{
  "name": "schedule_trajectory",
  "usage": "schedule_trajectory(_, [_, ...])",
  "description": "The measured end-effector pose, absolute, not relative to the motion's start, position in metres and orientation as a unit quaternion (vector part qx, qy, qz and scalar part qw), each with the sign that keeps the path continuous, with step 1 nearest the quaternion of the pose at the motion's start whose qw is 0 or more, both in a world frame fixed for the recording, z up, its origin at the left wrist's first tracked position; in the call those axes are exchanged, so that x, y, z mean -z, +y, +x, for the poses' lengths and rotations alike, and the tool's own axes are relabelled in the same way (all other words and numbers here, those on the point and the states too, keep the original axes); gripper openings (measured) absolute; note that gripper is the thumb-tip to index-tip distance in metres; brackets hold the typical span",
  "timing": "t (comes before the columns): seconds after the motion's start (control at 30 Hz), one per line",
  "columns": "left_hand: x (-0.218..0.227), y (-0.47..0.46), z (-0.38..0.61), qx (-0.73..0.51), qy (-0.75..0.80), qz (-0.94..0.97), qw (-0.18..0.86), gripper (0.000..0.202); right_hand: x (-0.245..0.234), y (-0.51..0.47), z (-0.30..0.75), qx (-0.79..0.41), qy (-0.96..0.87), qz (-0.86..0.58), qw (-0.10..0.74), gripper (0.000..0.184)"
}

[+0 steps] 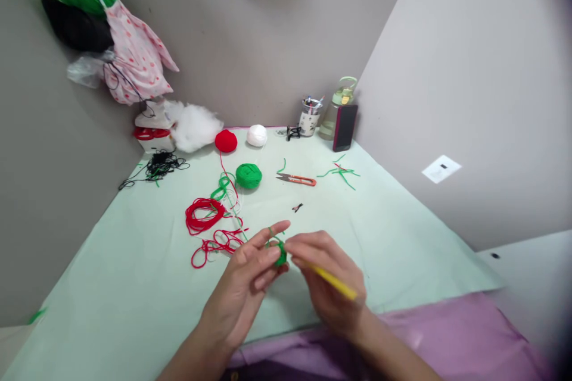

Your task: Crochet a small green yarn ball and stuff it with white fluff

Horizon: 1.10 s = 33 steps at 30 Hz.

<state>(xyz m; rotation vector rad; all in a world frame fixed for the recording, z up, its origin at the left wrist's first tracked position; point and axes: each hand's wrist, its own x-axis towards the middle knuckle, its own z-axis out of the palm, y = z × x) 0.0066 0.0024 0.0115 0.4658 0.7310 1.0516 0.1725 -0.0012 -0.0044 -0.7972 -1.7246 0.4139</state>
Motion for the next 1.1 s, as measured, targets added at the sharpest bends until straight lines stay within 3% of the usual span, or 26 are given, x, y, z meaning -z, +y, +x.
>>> schedule_trajectory(0.17, [-0.013,0.001,0.006,-0.518,0.369,0.265,0.725,0.044,-0.005,0.007,0.171,-0.413,-0.584,-0.346,0.607,0.018])
schedule_trajectory(0.6, [-0.013,-0.001,0.004,-0.503,0.399,0.346,0.684,0.038,0.0,0.016,0.172,-0.542,-0.502,-0.327,0.589,0.02])
schedule_trajectory(0.73, [-0.011,-0.002,0.003,-0.509,0.412,0.369,0.659,0.037,-0.002,0.009,0.174,-0.468,-0.565,-0.35,0.583,0.021])
schedule_trajectory(0.93, [-0.003,-0.003,0.002,-0.508,0.462,0.444,0.575,0.036,-0.004,0.002,0.175,-0.235,-0.734,-0.332,0.545,0.022])
schedule_trajectory(1.1, [-0.003,-0.003,0.007,-0.516,0.398,0.324,0.685,0.053,0.003,-0.001,0.174,-0.022,-0.826,-0.31,0.471,0.029])
